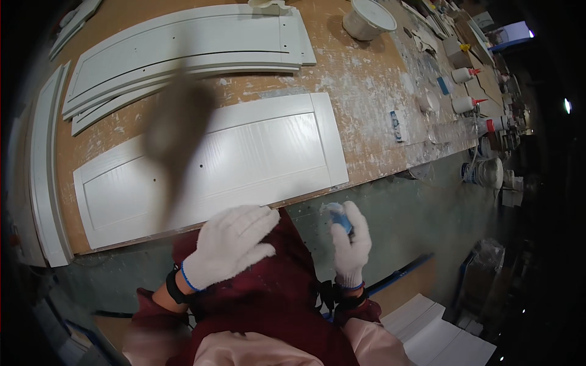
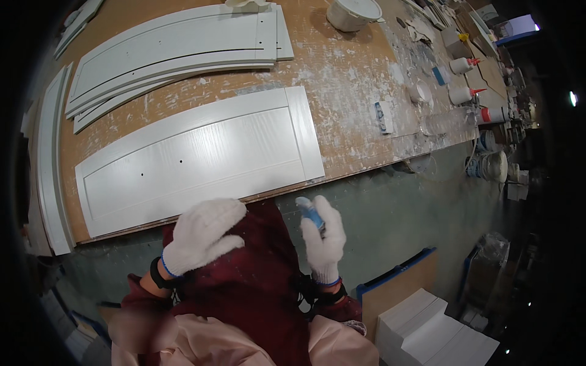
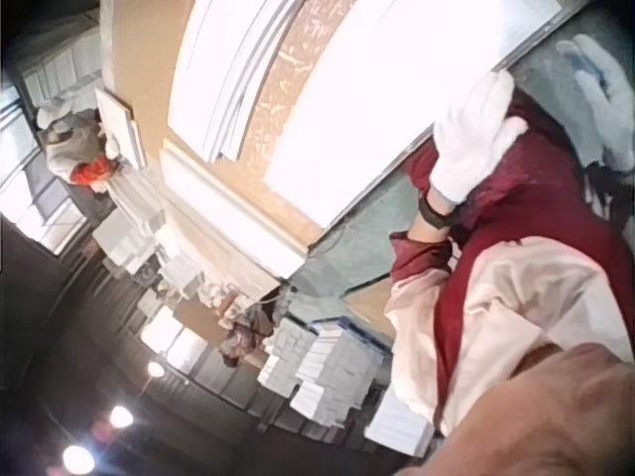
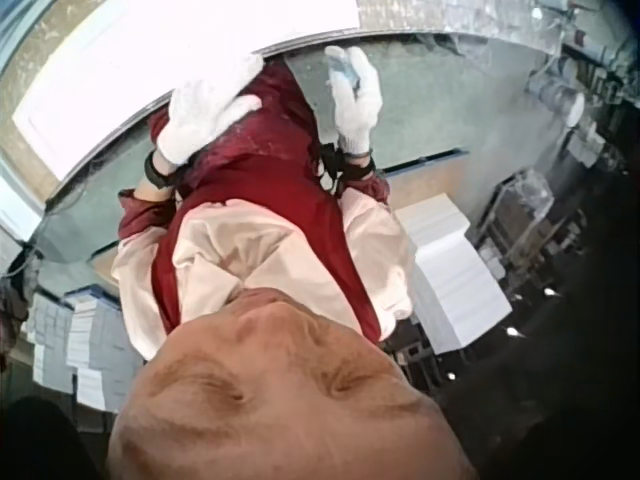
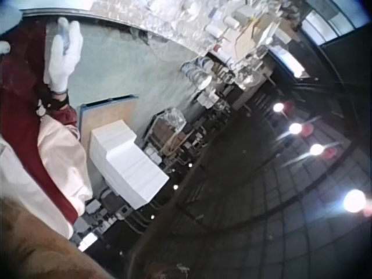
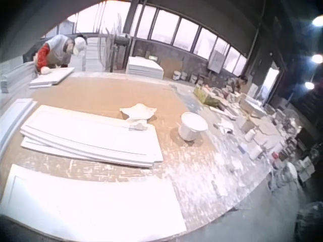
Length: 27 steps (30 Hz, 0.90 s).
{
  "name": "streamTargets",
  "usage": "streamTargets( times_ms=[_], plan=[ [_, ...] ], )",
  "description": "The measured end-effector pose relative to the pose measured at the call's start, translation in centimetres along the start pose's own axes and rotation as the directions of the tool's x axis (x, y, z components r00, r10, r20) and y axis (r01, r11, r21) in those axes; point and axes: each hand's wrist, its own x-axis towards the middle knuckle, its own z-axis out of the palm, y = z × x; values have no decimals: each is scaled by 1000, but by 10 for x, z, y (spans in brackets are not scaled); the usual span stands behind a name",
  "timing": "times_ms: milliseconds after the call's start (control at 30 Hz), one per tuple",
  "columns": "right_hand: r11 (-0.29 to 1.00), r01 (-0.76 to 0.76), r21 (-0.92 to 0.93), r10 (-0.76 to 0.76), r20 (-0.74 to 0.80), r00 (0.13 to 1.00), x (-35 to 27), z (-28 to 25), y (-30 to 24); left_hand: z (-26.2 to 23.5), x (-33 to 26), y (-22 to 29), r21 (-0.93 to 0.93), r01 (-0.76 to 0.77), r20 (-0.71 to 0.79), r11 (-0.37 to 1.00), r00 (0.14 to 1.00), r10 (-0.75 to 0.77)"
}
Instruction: Cleaning and inspecting white wooden cabinet door panels at a workbench.
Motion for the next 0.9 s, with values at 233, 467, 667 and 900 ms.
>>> streamTargets(
  times_ms=[233,467,667,900],
  plan=[
    [966,-76,-249,41,-144,989,21,-9,9,-7,-2,-12,236,230,-160,944,968,-195],
    [764,291,-575,-353,4,936,28,-2,12,11,-9,-31,275,213,-313,938,942,-122],
    [734,315,-601,-392,3,920,31,3,13,12,-9,-33,301,209,-308,931,945,-113],
    [728,302,-615,-375,11,927,33,6,17,11,-8,-33,300,206,-298,931,948,-114]
  ],
)
